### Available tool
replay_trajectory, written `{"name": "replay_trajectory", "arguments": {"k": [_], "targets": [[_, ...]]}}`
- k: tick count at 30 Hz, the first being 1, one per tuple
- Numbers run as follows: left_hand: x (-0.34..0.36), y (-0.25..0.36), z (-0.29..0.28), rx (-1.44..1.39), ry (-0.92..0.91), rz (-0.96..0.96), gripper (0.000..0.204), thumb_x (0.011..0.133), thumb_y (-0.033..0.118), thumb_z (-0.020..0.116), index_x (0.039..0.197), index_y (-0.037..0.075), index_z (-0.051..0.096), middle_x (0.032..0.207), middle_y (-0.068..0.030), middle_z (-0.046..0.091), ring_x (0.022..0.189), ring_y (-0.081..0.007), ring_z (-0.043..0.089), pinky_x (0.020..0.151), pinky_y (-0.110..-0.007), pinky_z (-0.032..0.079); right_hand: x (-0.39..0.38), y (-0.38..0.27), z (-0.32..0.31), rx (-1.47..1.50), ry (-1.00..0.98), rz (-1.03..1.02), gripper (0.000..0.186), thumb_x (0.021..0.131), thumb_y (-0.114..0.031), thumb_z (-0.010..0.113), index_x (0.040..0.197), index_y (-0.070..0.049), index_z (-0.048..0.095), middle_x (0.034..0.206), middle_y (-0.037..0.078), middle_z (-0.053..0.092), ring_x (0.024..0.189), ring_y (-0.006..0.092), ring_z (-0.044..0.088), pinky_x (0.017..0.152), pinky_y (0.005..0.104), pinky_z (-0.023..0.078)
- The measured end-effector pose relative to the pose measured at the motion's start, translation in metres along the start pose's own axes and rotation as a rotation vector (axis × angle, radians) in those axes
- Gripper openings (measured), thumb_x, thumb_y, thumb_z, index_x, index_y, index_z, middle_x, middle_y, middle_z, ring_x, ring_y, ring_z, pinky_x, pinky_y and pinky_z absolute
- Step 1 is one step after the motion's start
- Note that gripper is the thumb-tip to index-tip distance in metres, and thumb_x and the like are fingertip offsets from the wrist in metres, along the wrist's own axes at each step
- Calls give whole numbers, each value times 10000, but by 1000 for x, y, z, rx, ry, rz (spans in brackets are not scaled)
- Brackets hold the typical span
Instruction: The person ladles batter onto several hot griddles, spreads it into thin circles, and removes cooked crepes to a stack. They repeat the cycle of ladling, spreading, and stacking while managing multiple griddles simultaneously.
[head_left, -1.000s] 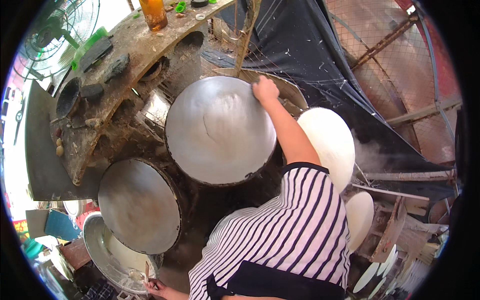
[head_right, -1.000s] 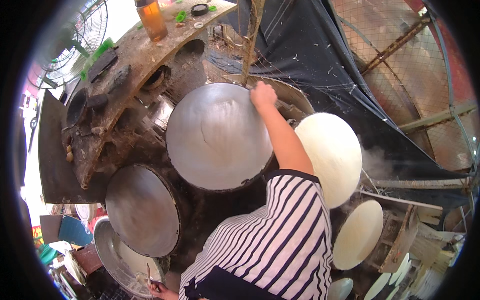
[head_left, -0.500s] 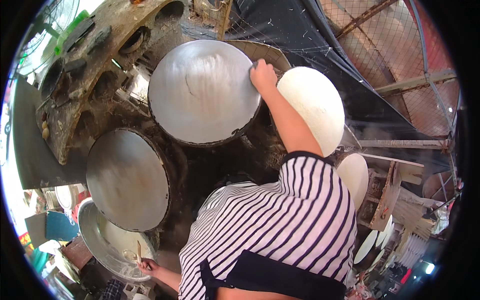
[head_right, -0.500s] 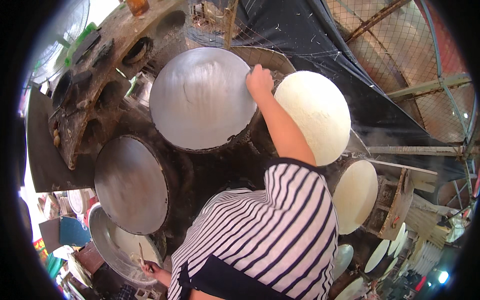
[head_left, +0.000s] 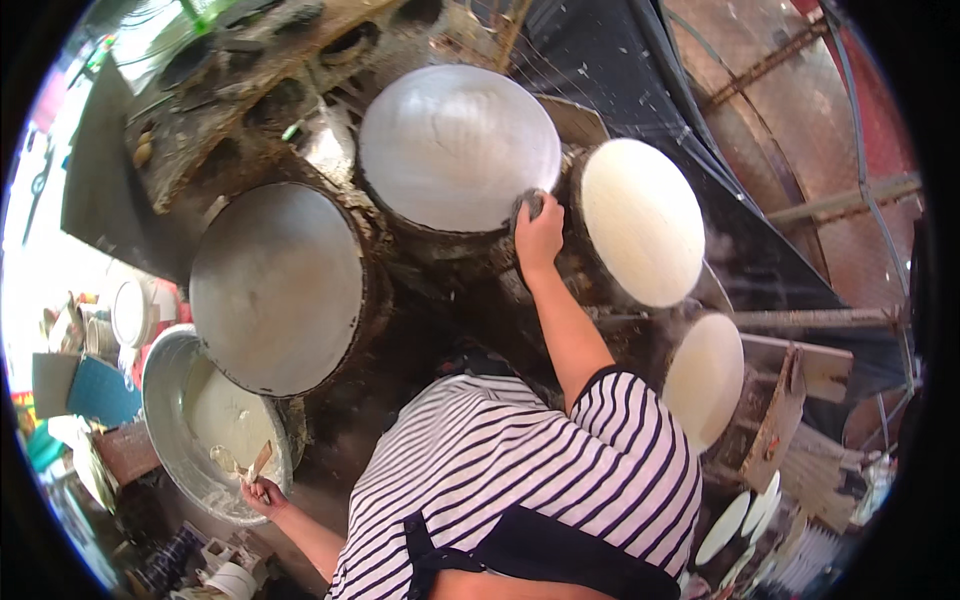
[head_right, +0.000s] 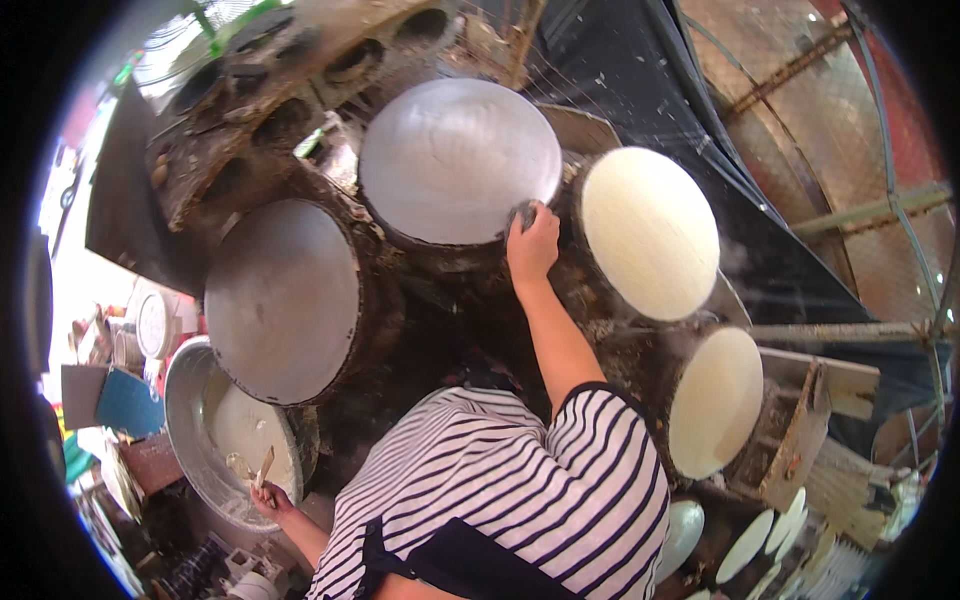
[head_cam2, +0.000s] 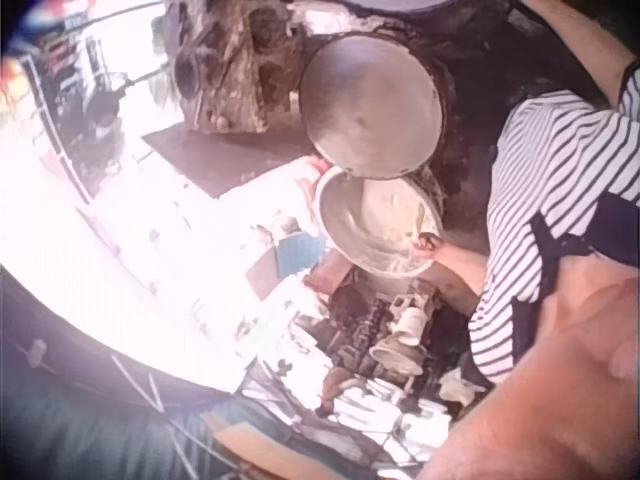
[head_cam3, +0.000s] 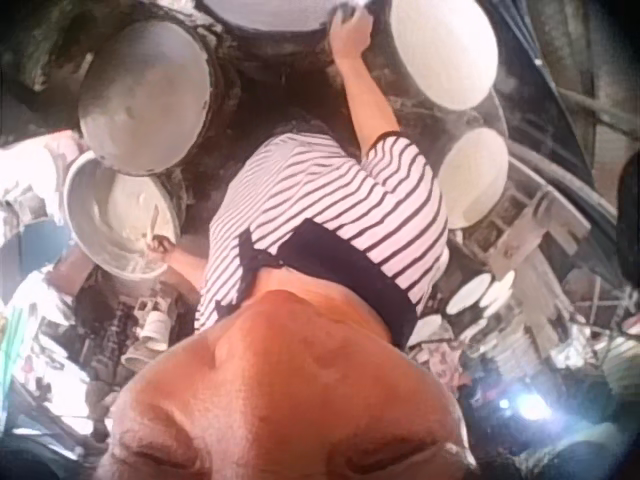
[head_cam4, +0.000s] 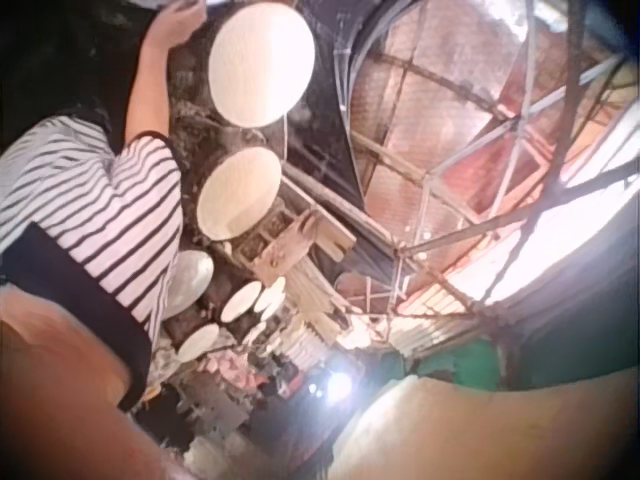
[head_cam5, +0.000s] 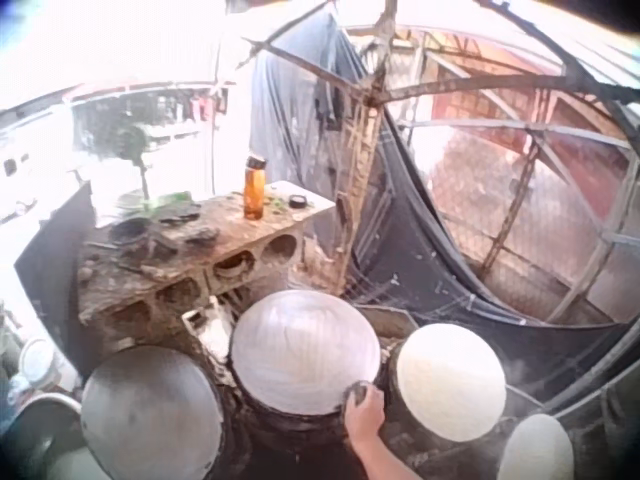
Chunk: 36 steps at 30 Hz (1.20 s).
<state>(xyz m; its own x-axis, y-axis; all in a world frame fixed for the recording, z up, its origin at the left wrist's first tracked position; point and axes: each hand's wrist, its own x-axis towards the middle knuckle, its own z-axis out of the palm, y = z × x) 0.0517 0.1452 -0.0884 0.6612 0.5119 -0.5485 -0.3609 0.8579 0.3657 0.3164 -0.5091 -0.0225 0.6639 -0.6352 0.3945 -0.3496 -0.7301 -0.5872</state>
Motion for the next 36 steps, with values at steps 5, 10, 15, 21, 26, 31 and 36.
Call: {"name": "replay_trajectory", "arguments": {"k": [5,10,15,21,26,31,36], "targets": [[-20,2,3,-44,-37,49,288,939,126,426,658,91,373,443,33,279,329,-64,219,359,-204,265,-60,-84,25,134,-316,-479,325,729,-175,665,1021,-115,535,916,118,530,912,312,525,754,401,460],[-29,-16,9,-58,78,144,249,910,132,494,687,115,382,424,70,243,335,-36,212,328,-179,247,23,-153,37,412,-254,-630,332,749,-182,655,1049,-105,535,939,114,544,889,314,545,759,409,457],[-43,-37,22,-122,166,230,178,912,136,491,751,78,443,426,73,252,341,-30,228,325,-175,248,186,-230,102,456,26,-779,353,773,-186,627,1089,-74,517,971,162,520,937,345,497,793,415,426],[-50,-72,51,-199,151,293,160,934,132,442,800,45,460,417,73,233,314,-27,191,316,-182,235,316,-331,209,115,-15,-679,464,821,-365,570,1180,-80,495,1123,176,473,1041,346,461,892,444,370],[-61,-87,56,-153,158,329,129,930,120,439,868,13,474,417,68,236,313,-27,196,314,-180,241,297,-355,219,131,-18,-759,526,852,-484,464,1181,-81,540,1286,185,420,1191,342,392,975,441,313],[-65,-102,82,-232,131,240,185,935,122,423,1000,-37,491,428,62,256,315,-25,199,322,-180,245,274,-330,176,129,-667,-265,652,840,-601,382,968,-27,662,1065,207,612,1040,353,561,878,434,417],[-51,-97,59,-65,258,355,172,930,124,437,995,-28,484,462,76,263,357,-23,231,334,-171,250,258,-345,211,342,-724,-276,637,737,-597,506,732,18,673,789,217,652,837,353,633,751,416,474]]}}
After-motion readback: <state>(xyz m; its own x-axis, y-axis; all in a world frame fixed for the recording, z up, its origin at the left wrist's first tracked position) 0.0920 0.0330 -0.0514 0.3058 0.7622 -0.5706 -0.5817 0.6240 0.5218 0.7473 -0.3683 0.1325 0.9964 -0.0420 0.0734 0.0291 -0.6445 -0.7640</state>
